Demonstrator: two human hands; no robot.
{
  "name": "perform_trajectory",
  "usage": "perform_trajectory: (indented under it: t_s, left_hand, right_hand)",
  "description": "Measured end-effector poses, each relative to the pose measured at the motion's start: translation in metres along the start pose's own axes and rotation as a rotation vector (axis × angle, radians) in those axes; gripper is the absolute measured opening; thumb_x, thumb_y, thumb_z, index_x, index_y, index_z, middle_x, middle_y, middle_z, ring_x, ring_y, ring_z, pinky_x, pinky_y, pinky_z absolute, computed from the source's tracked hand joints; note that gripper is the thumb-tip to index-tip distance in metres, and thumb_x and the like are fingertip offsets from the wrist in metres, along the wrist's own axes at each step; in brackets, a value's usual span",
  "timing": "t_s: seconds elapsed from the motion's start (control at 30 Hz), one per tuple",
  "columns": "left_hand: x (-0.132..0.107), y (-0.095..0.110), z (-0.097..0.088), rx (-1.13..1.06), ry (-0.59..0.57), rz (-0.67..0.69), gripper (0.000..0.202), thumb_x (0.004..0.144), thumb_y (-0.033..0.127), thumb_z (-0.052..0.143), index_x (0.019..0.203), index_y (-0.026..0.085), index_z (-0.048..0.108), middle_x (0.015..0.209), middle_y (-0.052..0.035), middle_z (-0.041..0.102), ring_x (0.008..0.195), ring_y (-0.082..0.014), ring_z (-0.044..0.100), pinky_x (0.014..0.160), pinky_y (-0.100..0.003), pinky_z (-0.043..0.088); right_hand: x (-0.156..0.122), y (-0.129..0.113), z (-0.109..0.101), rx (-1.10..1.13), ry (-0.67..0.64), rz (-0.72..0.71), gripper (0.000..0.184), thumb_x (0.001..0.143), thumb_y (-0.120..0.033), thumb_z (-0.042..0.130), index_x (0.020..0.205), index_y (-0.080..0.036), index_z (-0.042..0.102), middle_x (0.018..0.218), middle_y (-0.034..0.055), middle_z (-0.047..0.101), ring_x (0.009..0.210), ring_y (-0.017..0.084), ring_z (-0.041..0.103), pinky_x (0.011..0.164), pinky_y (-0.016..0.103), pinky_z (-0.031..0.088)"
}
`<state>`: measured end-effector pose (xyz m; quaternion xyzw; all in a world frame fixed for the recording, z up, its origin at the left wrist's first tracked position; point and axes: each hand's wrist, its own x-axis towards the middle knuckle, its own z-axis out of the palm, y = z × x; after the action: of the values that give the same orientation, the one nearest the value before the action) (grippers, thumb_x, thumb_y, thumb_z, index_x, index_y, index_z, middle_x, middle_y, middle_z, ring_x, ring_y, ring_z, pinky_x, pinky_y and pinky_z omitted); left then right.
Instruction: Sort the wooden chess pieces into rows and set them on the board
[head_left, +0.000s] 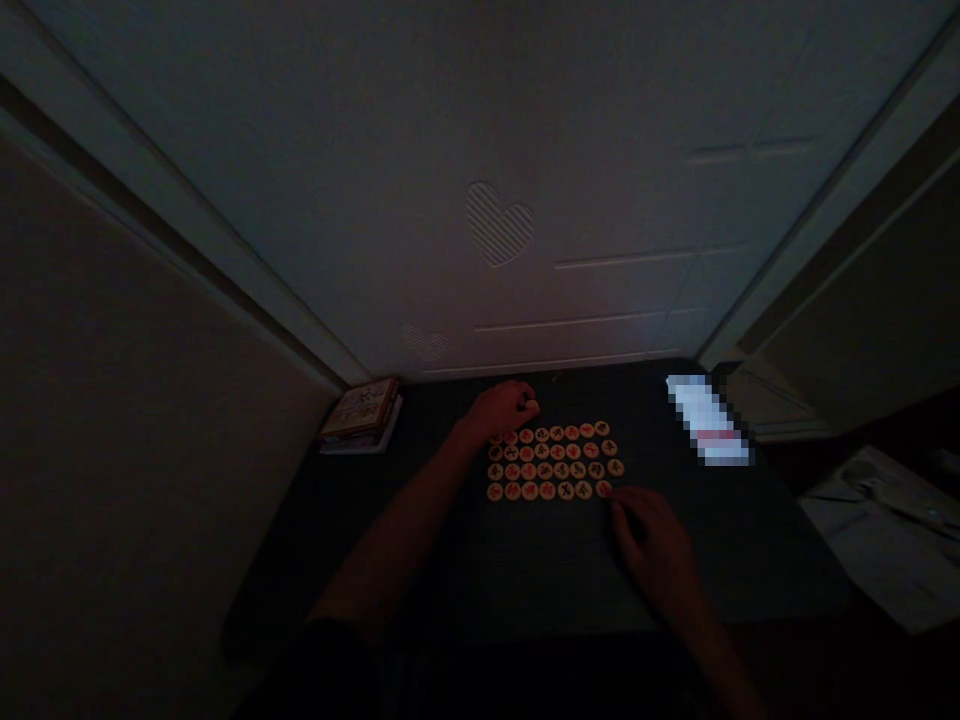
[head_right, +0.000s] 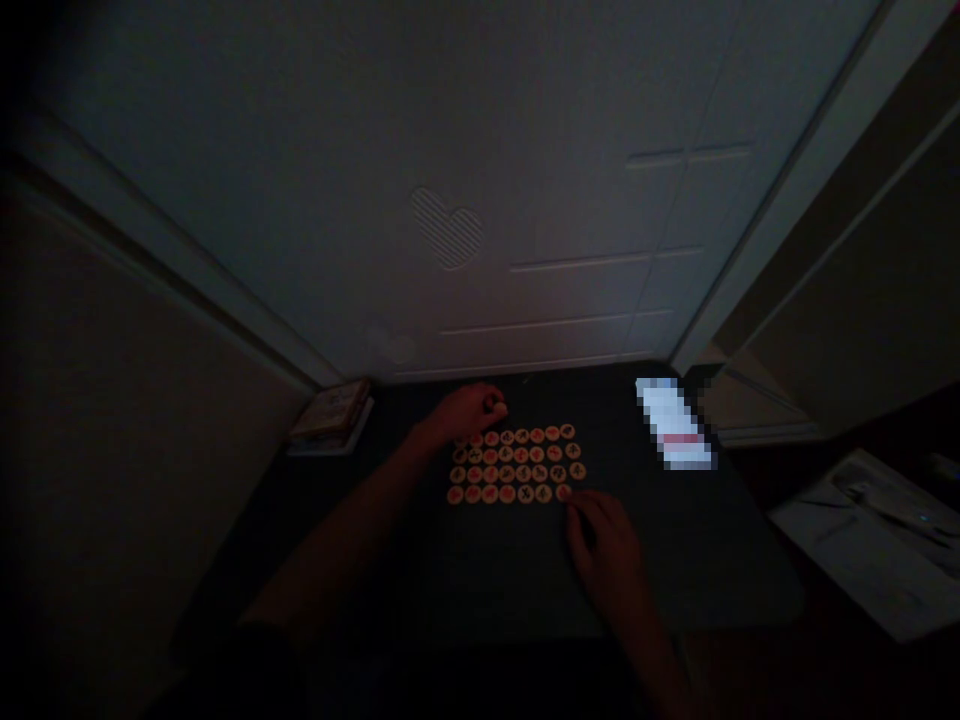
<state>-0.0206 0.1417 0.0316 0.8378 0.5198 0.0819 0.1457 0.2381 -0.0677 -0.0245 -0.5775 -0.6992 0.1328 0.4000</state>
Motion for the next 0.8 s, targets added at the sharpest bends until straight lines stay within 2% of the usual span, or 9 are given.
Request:
perform_trajectory:
  t_s: [0.13,0.27,0.33,0.43,0.47,0.53,0.6,0.7,0.8]
  left_hand:
    - [0.002,0.001,-0.001,-0.001,0.034,0.000,0.024,0.092,0.035,0.059,0.106,0.018,0.068,0.107,-0.0098,0.069,0.094,-0.0217,0.067,0.084,-0.032,0.052]
    - [-0.002,-0.006,-0.010,-0.036,0.066,0.004,0.019,0.090,0.029,0.061,0.101,0.015,0.067,0.106,-0.0118,0.068,0.096,-0.0229,0.066,0.088,-0.035,0.052]
    - [-0.009,-0.010,-0.019,-0.069,0.083,0.005,0.017,0.091,0.028,0.060,0.099,0.015,0.066,0.104,-0.0103,0.069,0.094,-0.0211,0.066,0.087,-0.034,0.053]
    - [-0.033,-0.007,-0.031,-0.138,0.122,0.000,0.022,0.095,0.030,0.054,0.109,0.016,0.064,0.104,-0.0085,0.070,0.088,-0.0173,0.067,0.083,-0.031,0.055]
    - [-0.046,-0.001,-0.033,-0.178,0.137,-0.002,0.026,0.097,0.032,0.053,0.116,0.017,0.061,0.106,-0.0079,0.070,0.088,-0.0162,0.068,0.082,-0.030,0.056]
    - [-0.075,0.016,-0.033,-0.436,0.175,-0.038,0.029,0.096,0.034,0.057,0.120,0.019,0.060,0.104,-0.0062,0.071,0.088,-0.0165,0.069,0.079,-0.029,0.057]
    - [-0.106,0.040,-0.024,-0.669,0.127,-0.055,0.029,0.095,0.037,0.060,0.120,0.022,0.062,0.104,-0.0049,0.072,0.092,-0.0174,0.070,0.080,-0.030,0.057]
    - [-0.144,0.079,0.000,-0.921,0.047,-0.094,0.030,0.095,0.041,0.060,0.119,0.024,0.064,0.105,-0.0052,0.072,0.090,-0.0173,0.069,0.079,-0.029,0.057]
    - [-0.161,0.108,0.028,-1.177,-0.045,-0.134,0.031,0.094,0.045,0.060,0.112,0.021,0.067,0.095,-0.0049,0.071,0.077,-0.0145,0.067,0.069,-0.027,0.055]
  right_hand:
    - [0.001,-0.002,-0.002,0.002,-0.001,0.003,0.021,0.098,-0.029,0.054,0.113,-0.023,0.069,0.108,0.0090,0.071,0.101,0.025,0.067,0.092,0.043,0.056]
    - [0.001,-0.004,-0.004,-0.005,-0.011,0.008,0.021,0.098,-0.030,0.054,0.111,-0.024,0.069,0.107,0.0089,0.071,0.101,0.025,0.067,0.090,0.044,0.057]
    - [0.001,-0.004,-0.004,-0.007,-0.008,0.008,0.021,0.099,-0.031,0.054,0.111,-0.024,0.069,0.107,0.0091,0.071,0.101,0.026,0.068,0.090,0.044,0.057]
    - [0.001,-0.003,-0.004,0.003,-0.010,0.003,0.022,0.099,-0.031,0.052,0.112,-0.024,0.069,0.108,0.0096,0.072,0.101,0.026,0.068,0.091,0.045,0.056]
    - [0.001,-0.003,-0.004,0.010,-0.011,0.001,0.022,0.099,-0.031,0.052,0.112,-0.024,0.069,0.109,0.0096,0.072,0.101,0.026,0.068,0.092,0.045,0.056]
    - [0.001,-0.004,-0.005,0.026,-0.014,-0.004,0.021,0.099,-0.031,0.053,0.112,-0.024,0.068,0.109,0.0091,0.072,0.101,0.025,0.068,0.091,0.044,0.057]
    - [0.002,-0.007,-0.007,0.046,-0.016,-0.004,0.020,0.099,-0.031,0.054,0.111,-0.024,0.068,0.109,0.0084,0.072,0.099,0.025,0.069,0.090,0.043,0.057]
    - [0.000,-0.012,-0.009,0.085,-0.030,-0.016,0.020,0.098,-0.033,0.056,0.112,-0.025,0.068,0.110,0.0082,0.073,0.101,0.025,0.069,0.090,0.043,0.057]
    - [-0.004,-0.019,-0.009,0.135,-0.064,-0.031,0.020,0.098,-0.033,0.056,0.112,-0.025,0.068,0.110,0.0079,0.073,0.101,0.025,0.070,0.089,0.041,0.058]
